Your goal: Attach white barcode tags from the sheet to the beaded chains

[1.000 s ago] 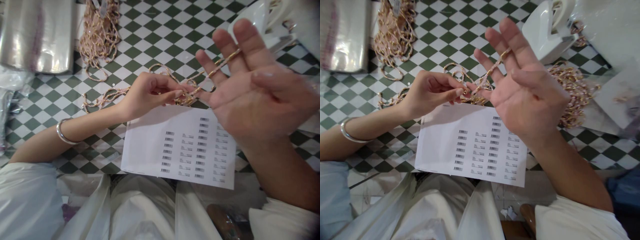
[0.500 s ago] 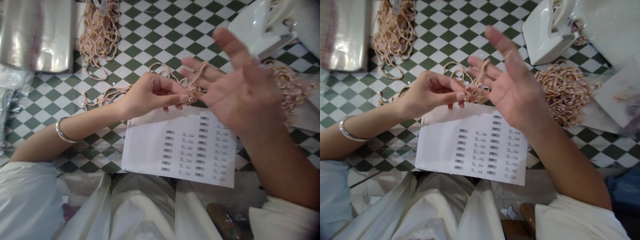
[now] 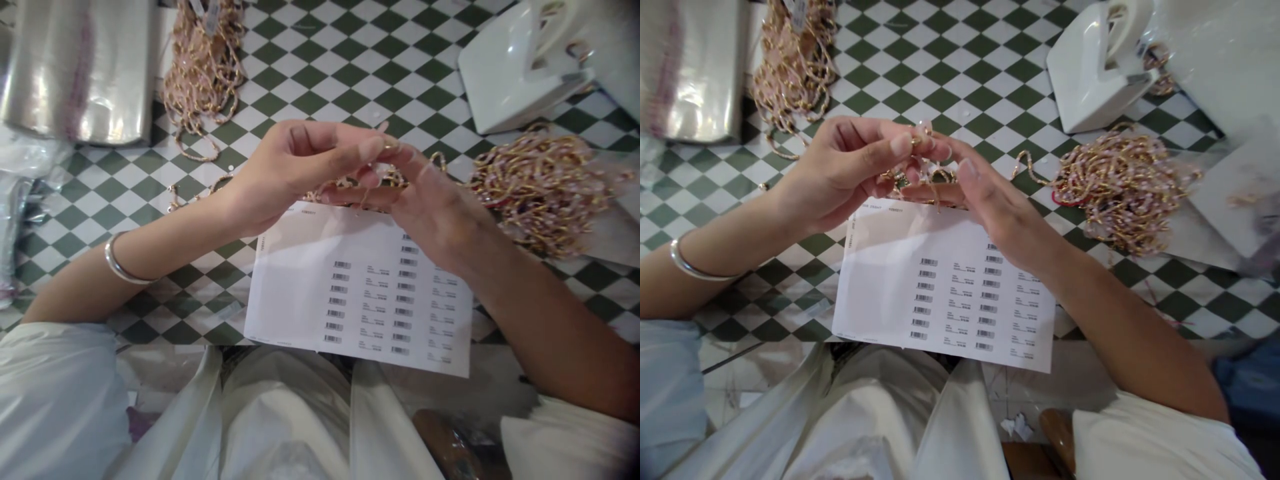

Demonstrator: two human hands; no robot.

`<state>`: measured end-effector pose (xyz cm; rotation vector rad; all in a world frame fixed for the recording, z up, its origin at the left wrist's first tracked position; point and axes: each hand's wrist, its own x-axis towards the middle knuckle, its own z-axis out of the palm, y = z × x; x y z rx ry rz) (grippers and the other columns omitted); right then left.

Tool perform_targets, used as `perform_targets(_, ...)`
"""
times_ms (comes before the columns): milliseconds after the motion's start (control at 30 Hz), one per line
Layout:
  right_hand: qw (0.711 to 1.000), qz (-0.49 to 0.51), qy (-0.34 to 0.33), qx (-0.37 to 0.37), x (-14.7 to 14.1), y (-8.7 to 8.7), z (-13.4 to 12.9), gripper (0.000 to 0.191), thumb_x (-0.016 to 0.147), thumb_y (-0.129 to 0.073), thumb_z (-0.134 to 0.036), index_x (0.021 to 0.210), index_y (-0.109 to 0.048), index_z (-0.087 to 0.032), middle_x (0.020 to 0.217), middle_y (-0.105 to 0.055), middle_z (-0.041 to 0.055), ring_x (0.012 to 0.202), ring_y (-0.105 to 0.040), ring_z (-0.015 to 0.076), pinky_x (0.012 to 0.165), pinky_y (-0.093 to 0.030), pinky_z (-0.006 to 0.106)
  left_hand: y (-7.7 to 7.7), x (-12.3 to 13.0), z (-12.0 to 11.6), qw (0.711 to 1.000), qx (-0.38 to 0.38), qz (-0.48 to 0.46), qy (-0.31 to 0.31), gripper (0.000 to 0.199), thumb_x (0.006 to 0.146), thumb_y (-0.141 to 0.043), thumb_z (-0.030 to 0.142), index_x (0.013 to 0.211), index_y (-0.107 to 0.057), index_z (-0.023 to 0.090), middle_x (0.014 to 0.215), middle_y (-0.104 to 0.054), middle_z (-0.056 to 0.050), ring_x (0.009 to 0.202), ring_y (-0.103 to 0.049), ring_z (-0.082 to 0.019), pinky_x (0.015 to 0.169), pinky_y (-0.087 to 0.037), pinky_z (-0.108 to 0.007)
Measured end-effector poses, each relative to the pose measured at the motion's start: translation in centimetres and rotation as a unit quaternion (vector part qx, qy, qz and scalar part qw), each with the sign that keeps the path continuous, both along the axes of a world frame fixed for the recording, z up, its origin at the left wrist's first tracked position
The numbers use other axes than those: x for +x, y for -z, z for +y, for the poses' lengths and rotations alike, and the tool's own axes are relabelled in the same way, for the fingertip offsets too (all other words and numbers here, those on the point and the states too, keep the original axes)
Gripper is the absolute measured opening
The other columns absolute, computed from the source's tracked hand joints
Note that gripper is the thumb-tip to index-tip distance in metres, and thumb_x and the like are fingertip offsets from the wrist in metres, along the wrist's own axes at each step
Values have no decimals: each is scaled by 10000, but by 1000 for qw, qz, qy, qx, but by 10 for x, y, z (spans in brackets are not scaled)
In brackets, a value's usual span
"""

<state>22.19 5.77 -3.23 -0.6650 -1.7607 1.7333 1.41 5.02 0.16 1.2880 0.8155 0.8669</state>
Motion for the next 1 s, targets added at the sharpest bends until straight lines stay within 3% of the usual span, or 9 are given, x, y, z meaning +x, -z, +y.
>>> perform_targets(100, 998, -8, 61, 26, 1, 0, -4, 454, 930, -465, -543, 1372, -464, -435, 1327, -617, -38, 1149, -658, 207, 1059, -510, 438, -2, -1, -1, 1000, 3, 5, -7, 203, 918, -576, 278, 919, -731, 147, 848, -694, -2, 705, -585, -36, 604, -453, -159)
perform_targets(233, 983, -4, 165, 82, 1, -4, -12, 518, 877, -576, -531, 1370, -459, -421, 1074, -723, -31, 1036, -693, 179, 976, -551, 400, 0, 0, -1, 1000, -8, -26, -2, 163, 893, -621, 304, 905, -742, 195, 839, -712, 4, 749, -629, -50, 545, -450, -135)
perform_targets(300, 981, 4, 167, 97, 0, -7, -15, 561, 841, -644, -493, 1367, -457, -433, 1096, -714, -48, 1064, -678, 170, 979, -545, 397, 2, 1, 0, 998, -26, -49, -3, 141, 893, -620, 271, 879, -741, 201, 762, -700, 26, 711, -635, -30, 513, -445, -113)
perform_targets(400, 987, 15, 136, 78, -4, -10, -17, 588, 802, -722, -300, 1333, -499, -420, 1145, -694, -64, 1042, -681, 147, 939, -576, 363, 4, 3, 0, 997, -45, -62, 5, 138, 896, -617, 245, 852, -729, 178, 701, -684, 43, 626, -615, -7, 494, -439, -103)
perform_targets(567, 992, 70, 99, 32, -10, -12, -16, 574, 749, -740, -87, 1238, -592, -348, 915, -715, -67, 830, -694, 107, 651, -621, 213, 2, 3, 0, 999, -42, -5, -12, 187, 900, -599, 268, 910, -722, 128, 793, -705, 3, 666, -640, -28, 502, -423, -97)
perform_targets(733, 989, 64, 135, -2, -10, -16, -16, 435, 772, -746, -159, 1167, -659, -320, 1168, -689, -20, 1012, -671, 137, 599, -610, 164, 1, -2, 4, 998, -48, 17, -40, 214, 910, -581, 283, 911, -754, 158, 803, -710, -7, 664, -635, -18, 513, -413, -79)
perform_targets(867, 985, 78, 154, -14, -9, -19, -16, 359, 766, -755, -194, 1089, -691, -338, 1132, -705, -34, 1127, -641, 166, 652, -631, 186, 3, -4, 9, 997, -62, 2, -37, 198, 896, -595, 246, 896, -752, 125, 791, -706, 3, 588, -578, 22, 518, -401, -70)
perform_targets(1000, 986, 60, 158, 6, -7, -21, -16, 481, 773, -749, -184, 1201, -624, -364, 1276, -650, -59, 917, -705, 127, 722, -648, 231, 7, -6, 13, 996, -69, 5, -48, 182, 884, -611, 237, 875, -742, 111, 831, -716, -1, 560, -553, 28, 497, -401, -83)
